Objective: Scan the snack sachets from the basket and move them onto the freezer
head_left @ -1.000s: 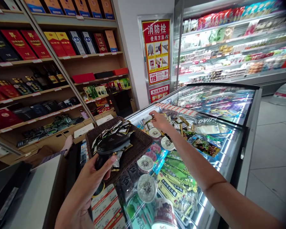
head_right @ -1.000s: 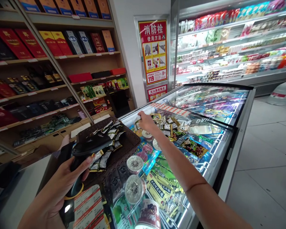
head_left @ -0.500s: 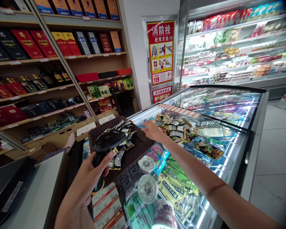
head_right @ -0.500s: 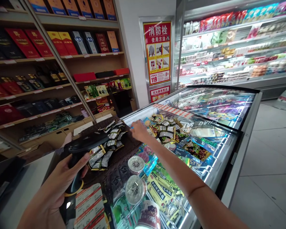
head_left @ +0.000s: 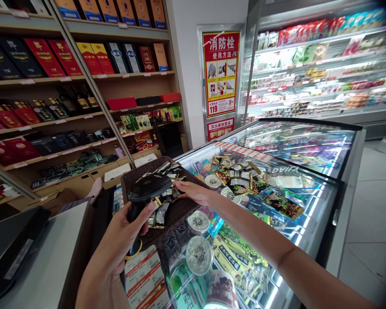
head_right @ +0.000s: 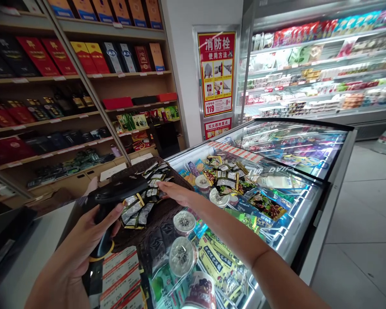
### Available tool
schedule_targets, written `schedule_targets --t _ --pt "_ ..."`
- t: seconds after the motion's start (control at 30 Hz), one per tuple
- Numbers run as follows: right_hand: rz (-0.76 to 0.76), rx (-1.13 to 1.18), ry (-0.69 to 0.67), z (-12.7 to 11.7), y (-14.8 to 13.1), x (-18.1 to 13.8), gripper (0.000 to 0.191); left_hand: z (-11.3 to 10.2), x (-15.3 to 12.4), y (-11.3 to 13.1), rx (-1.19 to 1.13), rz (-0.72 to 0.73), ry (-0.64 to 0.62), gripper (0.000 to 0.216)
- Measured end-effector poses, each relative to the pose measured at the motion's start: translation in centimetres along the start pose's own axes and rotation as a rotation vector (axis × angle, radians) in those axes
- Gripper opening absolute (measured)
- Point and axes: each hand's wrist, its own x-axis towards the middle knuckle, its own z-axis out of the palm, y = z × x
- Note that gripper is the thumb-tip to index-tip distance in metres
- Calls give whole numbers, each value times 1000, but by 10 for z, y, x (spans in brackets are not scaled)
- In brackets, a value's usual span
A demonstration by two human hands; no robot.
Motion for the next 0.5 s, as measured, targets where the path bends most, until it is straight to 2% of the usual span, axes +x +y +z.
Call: schedule_targets --t 0.13,0.33,0.4,0.5 --pt "-16 -11 185 -5 -1 5 22 0 0 1 7 1 -13 50" --pt "-259 -520 636 -39 -26 2 11 0 -1 2 59 26 -37 49" --pt "-287 -539 687 -50 -32 2 10 2 -1 3 74 50 -49 49" --pt "-324 -439 680 -56 -37 2 7 5 -2 5 83 76 -62 48"
